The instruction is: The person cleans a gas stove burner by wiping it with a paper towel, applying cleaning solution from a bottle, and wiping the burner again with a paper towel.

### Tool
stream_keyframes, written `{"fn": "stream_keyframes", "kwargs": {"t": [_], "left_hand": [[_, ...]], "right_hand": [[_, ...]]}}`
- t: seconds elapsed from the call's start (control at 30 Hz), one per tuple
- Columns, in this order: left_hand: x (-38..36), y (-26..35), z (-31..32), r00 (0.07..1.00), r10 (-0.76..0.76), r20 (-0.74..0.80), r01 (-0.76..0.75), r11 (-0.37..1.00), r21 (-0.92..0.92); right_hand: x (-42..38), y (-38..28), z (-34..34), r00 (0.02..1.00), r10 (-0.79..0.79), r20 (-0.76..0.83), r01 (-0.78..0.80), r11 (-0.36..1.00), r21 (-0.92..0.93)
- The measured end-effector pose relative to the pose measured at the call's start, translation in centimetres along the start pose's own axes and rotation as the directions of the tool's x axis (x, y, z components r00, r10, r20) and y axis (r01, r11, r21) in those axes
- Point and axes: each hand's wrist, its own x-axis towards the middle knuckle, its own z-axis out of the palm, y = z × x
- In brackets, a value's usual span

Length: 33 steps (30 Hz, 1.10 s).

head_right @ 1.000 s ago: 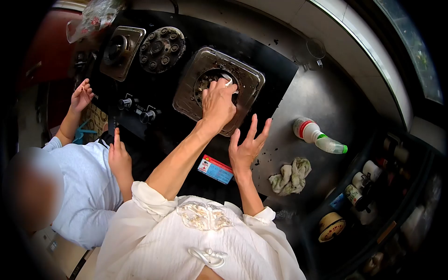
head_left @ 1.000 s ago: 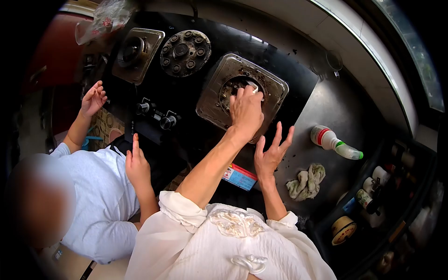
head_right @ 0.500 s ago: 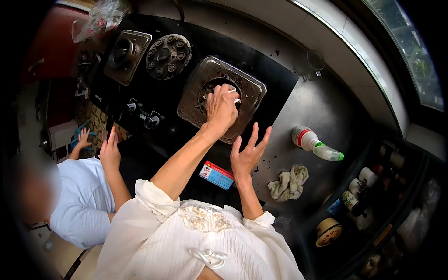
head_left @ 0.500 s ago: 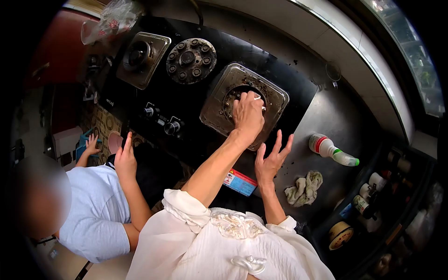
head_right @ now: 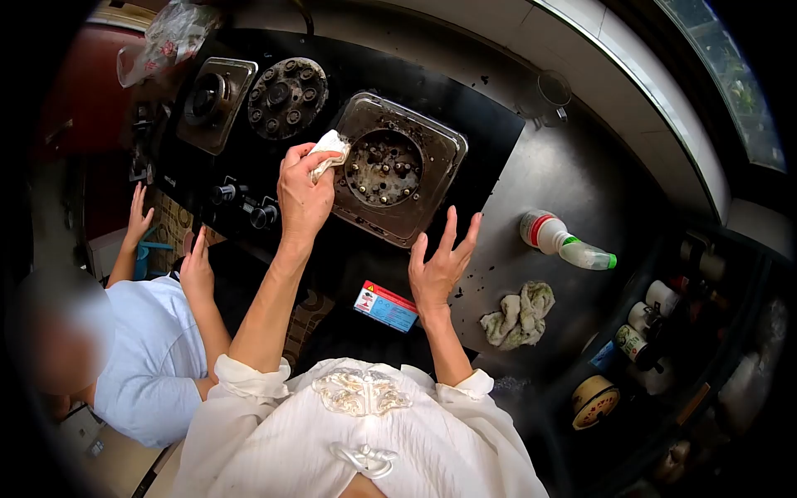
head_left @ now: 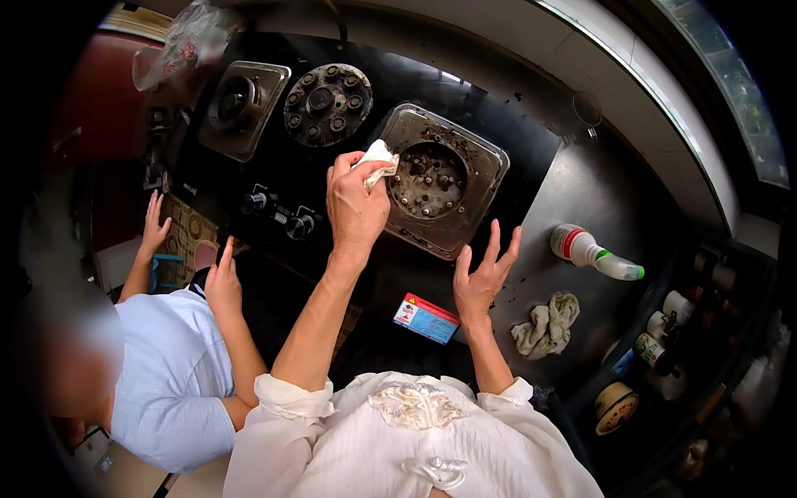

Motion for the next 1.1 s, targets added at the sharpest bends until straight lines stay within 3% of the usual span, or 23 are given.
{"fn": "stream_keyframes", "kwargs": {"t": [0.17, 0.23, 0.27, 0.43, 0.5, 0.67, 0.77, 0.87, 0.97, 1.03, 1.1], "left_hand": [[1.9, -1.6, -1.0, 0.993, 0.05, 0.106, -0.054, 0.998, 0.037], [2.5, -1.4, -1.0, 0.971, 0.002, 0.238, 0.007, 0.999, -0.034], [2.8, -0.6, -1.2, 0.96, -0.029, 0.279, 0.018, 0.999, 0.041], [4.2, 1.1, -0.7, 0.968, 0.102, 0.231, -0.131, 0.985, 0.116], [4.6, 0.9, 0.0, 0.92, 0.349, 0.18, -0.38, 0.905, 0.189], [3.8, 2.2, 3.2, 0.797, 0.56, 0.227, -0.604, 0.752, 0.264], [4.2, 1.7, 5.4, 0.671, 0.672, 0.312, -0.741, 0.619, 0.261], [4.1, 1.1, 6.1, 0.631, 0.647, 0.428, -0.774, 0.488, 0.405], [3.3, 0.6, 6.5, 0.644, 0.632, 0.431, -0.746, 0.39, 0.54], [3.5, 0.7, 7.0, 0.647, 0.621, 0.443, -0.746, 0.394, 0.537], [3.6, 1.2, 7.7, 0.699, 0.504, 0.508, -0.711, 0.41, 0.572]], "right_hand": [[0.0, 0.2, 0.1, 1.0, -0.019, -0.012, 0.019, 1.0, 0.005], [0.0, 0.3, 0.0, 1.0, -0.008, -0.015, 0.008, 1.0, 0.01], [0.0, 0.2, 0.0, 1.0, -0.008, -0.013, 0.008, 1.0, 0.018], [0.0, 0.0, -0.2, 1.0, 0.006, -0.021, -0.005, 0.999, 0.051], [0.0, 0.0, -0.2, 1.0, 0.011, -0.022, -0.01, 0.998, 0.055], [0.0, 0.1, -0.1, 1.0, 0.015, -0.027, -0.014, 0.999, 0.044], [0.0, 0.2, -0.1, 0.999, 0.018, -0.029, -0.017, 0.999, 0.043], [-0.1, 0.2, 0.0, 0.999, 0.016, -0.033, -0.016, 1.0, 0.018], [-0.1, 0.2, 0.0, 0.999, 0.017, -0.042, -0.017, 1.0, 0.02], [-0.2, 0.3, 0.1, 0.999, 0.022, -0.043, -0.021, 1.0, 0.018], [-0.1, 0.3, -0.1, 0.999, 0.016, -0.044, -0.016, 1.0, 0.013]]}}
